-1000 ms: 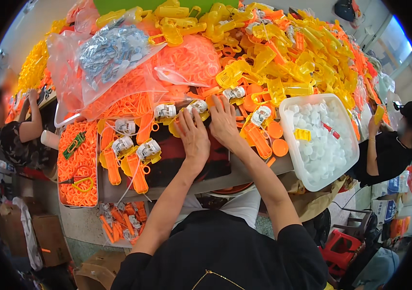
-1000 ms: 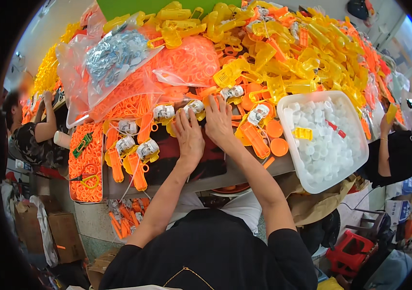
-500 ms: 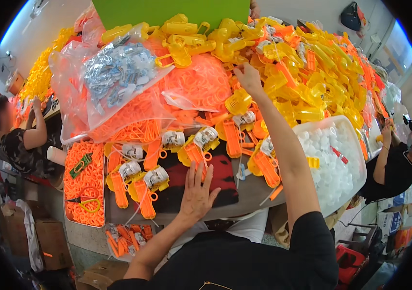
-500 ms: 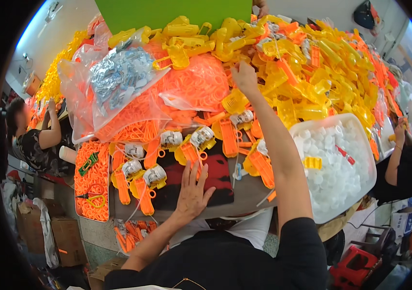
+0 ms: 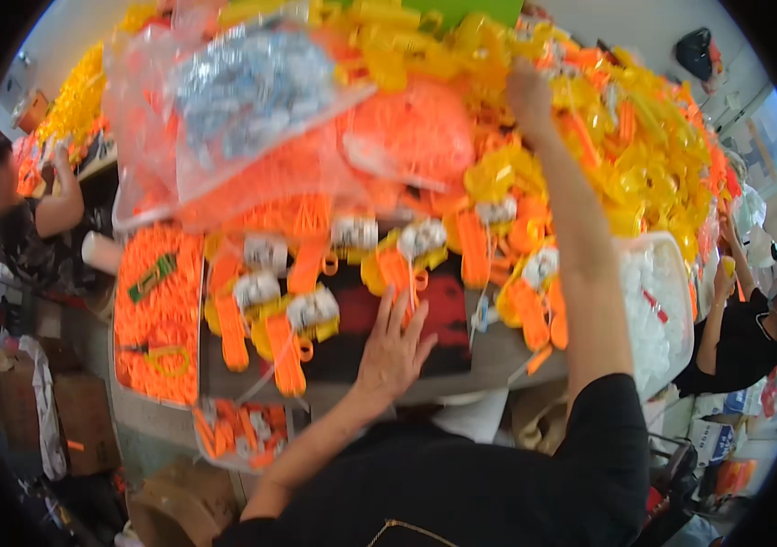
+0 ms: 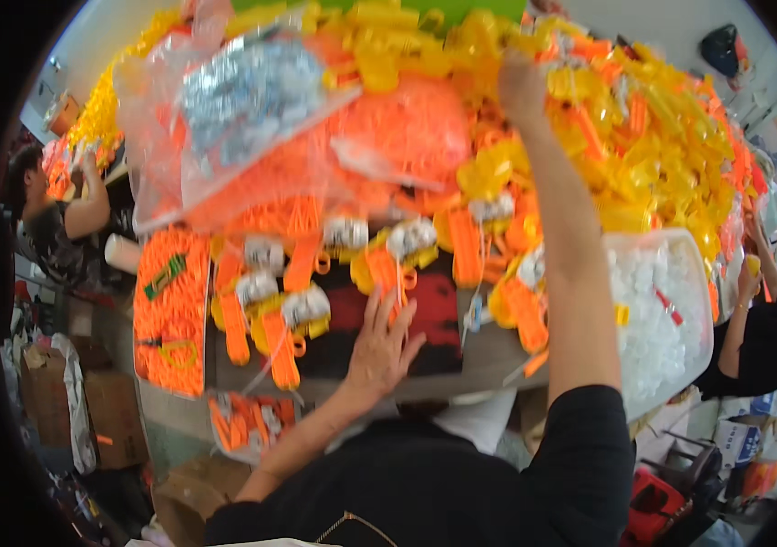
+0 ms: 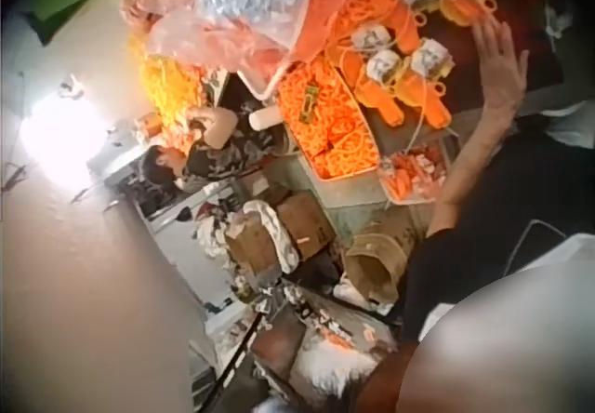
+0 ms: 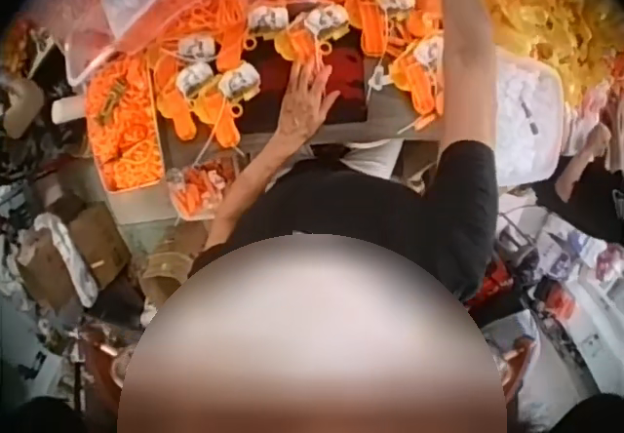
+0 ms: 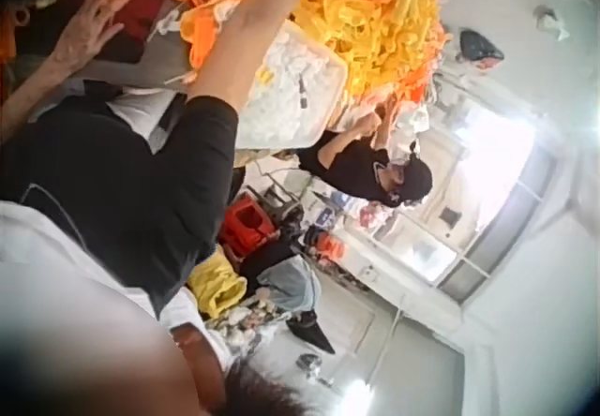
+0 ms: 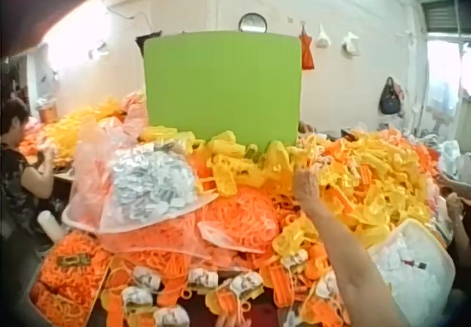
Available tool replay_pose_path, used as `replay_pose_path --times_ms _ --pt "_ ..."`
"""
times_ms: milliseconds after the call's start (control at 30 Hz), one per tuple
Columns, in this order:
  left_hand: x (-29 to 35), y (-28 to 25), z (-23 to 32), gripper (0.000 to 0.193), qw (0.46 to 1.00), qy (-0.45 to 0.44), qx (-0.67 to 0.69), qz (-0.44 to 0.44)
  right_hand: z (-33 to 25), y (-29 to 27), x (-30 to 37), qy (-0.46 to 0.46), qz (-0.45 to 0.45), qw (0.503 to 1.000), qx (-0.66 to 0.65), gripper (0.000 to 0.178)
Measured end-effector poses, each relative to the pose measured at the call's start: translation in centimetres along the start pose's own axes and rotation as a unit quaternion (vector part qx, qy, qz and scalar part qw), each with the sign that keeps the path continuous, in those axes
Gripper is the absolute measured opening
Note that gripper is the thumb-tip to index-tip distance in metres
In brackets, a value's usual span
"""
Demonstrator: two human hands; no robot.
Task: Assembling toy bubble guns by attaching components and bubble solution bottles at a factory workbench.
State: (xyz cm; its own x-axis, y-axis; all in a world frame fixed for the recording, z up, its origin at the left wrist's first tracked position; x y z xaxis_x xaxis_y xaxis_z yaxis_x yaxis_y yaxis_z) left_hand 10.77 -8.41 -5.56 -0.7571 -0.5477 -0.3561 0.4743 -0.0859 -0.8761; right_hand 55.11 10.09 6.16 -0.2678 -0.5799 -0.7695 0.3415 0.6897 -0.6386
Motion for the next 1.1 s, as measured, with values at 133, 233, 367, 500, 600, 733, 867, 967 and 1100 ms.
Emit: replay_pose_path --times_ms 133,233,367,500,600,733,867,967,1100 --pt "-0.1 -0.3 -0.5 0.039 0.999 0.001 -0.02 0.049 8.2 -4.9 0.6 -0.135 0.141 0.962 -0.192 0.009" --pt "-0.7 0.4 -2.4 0.032 0.997 0.005 -0.045 0.069 7.2 -10.2 3.4 0.047 0.152 0.946 -0.282 0.034" --pt "-0.4 -1.2 -3.9 0.032 0.991 0.033 -0.082 0.098 2.8 -16.6 9.4 0.112 -0.13 0.852 -0.494 0.03" --pt "0.0 -1.8 -4.0 0.028 0.993 0.059 -0.07 0.073 -4.9 -23.4 14.6 0.074 -0.425 0.692 -0.579 0.026" --pt "1.2 -2.1 -2.7 0.028 0.994 0.083 -0.031 0.064 -7.3 -24.4 17.3 -0.012 -0.508 0.668 -0.543 0.033" --pt "2.8 -1.3 -1.1 0.028 0.993 0.098 -0.018 0.063 -8.2 -24.6 19.2 0.032 -0.534 0.636 -0.557 0.035" --pt "-0.3 -1.1 -3.1 0.031 0.984 0.121 -0.08 0.102 -11.3 -24.1 19.2 -0.029 -0.572 0.592 -0.566 0.035" --pt "-3.1 -1.3 -5.8 0.029 0.976 0.14 -0.113 0.123 -15.8 -23.8 19.7 -0.123 -0.558 0.605 -0.555 0.034" --pt "-3.7 -3.1 -6.7 0.032 0.987 0.078 0.096 0.099 -21.1 -20.5 22.9 -0.23 -0.518 0.697 -0.439 0.032"
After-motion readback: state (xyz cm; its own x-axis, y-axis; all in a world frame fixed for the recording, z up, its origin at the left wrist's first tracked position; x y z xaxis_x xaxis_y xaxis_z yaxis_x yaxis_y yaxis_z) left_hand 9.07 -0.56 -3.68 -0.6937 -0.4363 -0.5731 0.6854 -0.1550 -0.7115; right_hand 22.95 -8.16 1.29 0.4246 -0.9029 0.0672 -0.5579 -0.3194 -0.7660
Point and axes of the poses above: each hand's wrist, its own x-axis away from the middle knuckle, its own y-axis out of the palm, z = x × y, the point moved 3 cm from there along -x, towards the middle knuckle, and after that the axes turned 13 degrees about -x, right-handed, at the moved point
